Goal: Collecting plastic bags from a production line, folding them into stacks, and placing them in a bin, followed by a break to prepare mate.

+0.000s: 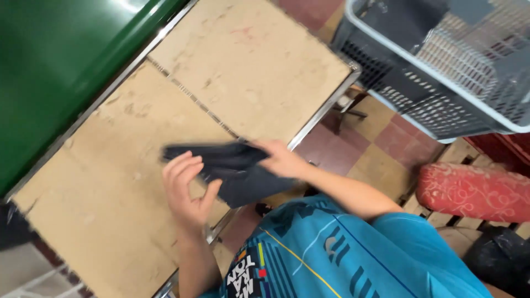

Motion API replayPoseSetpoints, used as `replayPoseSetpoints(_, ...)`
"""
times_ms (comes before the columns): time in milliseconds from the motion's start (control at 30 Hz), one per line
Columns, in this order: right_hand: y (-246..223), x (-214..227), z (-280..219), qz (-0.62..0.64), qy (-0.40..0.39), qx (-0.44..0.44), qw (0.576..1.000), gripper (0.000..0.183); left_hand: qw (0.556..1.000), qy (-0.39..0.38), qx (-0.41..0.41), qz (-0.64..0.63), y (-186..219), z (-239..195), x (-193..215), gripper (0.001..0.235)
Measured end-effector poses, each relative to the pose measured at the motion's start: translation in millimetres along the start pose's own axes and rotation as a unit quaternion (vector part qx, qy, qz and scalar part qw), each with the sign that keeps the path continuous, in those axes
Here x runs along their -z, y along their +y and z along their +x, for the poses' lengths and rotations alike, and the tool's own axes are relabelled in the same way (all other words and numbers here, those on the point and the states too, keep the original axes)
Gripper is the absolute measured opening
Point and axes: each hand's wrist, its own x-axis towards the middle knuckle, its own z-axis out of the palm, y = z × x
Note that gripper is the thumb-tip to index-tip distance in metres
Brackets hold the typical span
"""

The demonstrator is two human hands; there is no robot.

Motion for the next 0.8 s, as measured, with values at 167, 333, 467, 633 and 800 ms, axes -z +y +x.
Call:
replayPoseSetpoints(167, -65, 229, -38, -0.064, 0.382, -0.308, 0.869, 0.033, 0.993, 0.006, 0.089, -0.077, 32, 13, -63, 0.031)
replayPoseSetpoints(333, 4, 445, -150, -0.188, 0.538, -0.282, 0.772, 0.035, 0.936, -0.031, 0.323, -0.133, 13, -26, -123, 0.021)
replayPoseSetpoints(467, 66, 521, -208, -0.123, 0.63, -0.258, 0.722, 0.038, 0.868, -0.045, 0.47, -0.154, 28, -24, -151, 0.017)
replayPoseSetpoints(633, 191, 569, -273, -0.214, 0.516, -0.409, 0.721, 0.04, 0.832, -0.066, 0.541, -0.103, 45, -17, -171, 0.017)
replayPoseSetpoints(800, 286, 629, -349, -0.409, -0.132, -0.321, 0.844, 0.082, 0.852, -0.071, 0.515, -0.064, 60, -20, -164, 0.017)
